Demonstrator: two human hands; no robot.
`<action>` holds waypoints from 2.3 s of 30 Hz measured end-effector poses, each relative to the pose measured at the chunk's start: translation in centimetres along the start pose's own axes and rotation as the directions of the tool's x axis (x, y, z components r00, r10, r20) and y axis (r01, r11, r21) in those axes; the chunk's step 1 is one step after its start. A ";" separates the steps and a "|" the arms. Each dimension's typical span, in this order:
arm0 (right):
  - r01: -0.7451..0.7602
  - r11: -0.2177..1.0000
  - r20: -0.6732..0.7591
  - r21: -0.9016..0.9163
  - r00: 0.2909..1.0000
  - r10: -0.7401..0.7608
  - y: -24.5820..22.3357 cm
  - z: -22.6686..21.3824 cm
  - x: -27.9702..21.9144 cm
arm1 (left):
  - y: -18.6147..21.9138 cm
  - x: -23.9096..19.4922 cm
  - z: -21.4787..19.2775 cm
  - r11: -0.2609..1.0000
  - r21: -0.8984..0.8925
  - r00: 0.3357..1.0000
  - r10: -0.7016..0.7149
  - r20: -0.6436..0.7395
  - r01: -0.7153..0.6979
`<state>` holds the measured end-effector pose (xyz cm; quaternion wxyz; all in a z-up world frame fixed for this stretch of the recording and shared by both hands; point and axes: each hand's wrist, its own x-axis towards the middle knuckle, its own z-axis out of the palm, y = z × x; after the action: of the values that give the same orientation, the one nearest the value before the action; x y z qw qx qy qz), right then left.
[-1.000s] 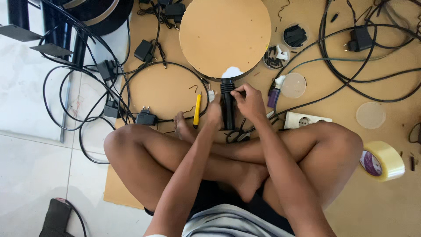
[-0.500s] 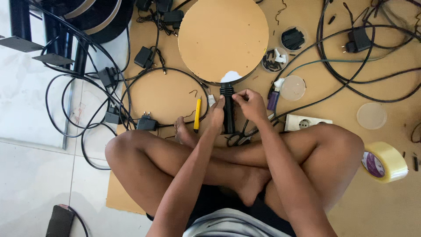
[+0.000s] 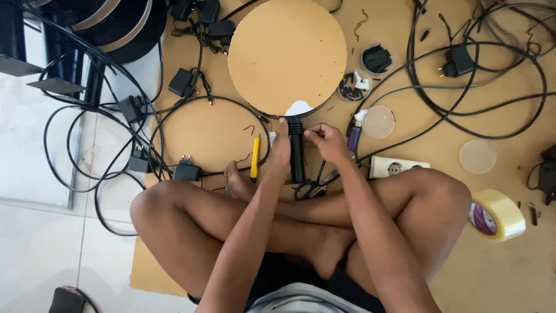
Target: The person sits on the floor and repeatedly wraps a black cable around a cylindrical black object, likely a lamp base or stand. They use both hands to secure the cable in place while surrounded by various electronic components and tools.
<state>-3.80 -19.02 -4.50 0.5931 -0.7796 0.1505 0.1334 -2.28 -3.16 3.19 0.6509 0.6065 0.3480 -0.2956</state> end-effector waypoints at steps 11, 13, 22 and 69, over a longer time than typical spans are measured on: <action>0.045 0.989 0.046 0.139 0.998 -0.051 1.5 0.6 1.5 | -3.1 5.6 0.0 0.946 -0.313 0.994 0.100 0.047 -0.081; 0.033 0.988 0.048 0.150 0.998 -0.040 0.7 0.3 1.0 | -2.6 4.6 -0.1 0.962 -0.260 0.994 0.099 0.043 -0.084; -0.041 0.974 0.094 0.223 0.995 0.020 2.9 0.2 2.1 | -5.0 6.8 -1.8 0.965 0.120 0.962 0.210 0.176 -0.233; 0.089 0.994 -0.160 0.056 0.984 -0.079 0.4 1.6 -1.4 | -5.4 6.1 -1.6 0.952 -0.307 0.917 0.128 0.377 -0.006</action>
<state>-5.32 -17.45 -4.76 0.6088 -0.7742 0.1681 0.0416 -3.28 -1.84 -4.95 0.8015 0.4409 0.2301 -0.3321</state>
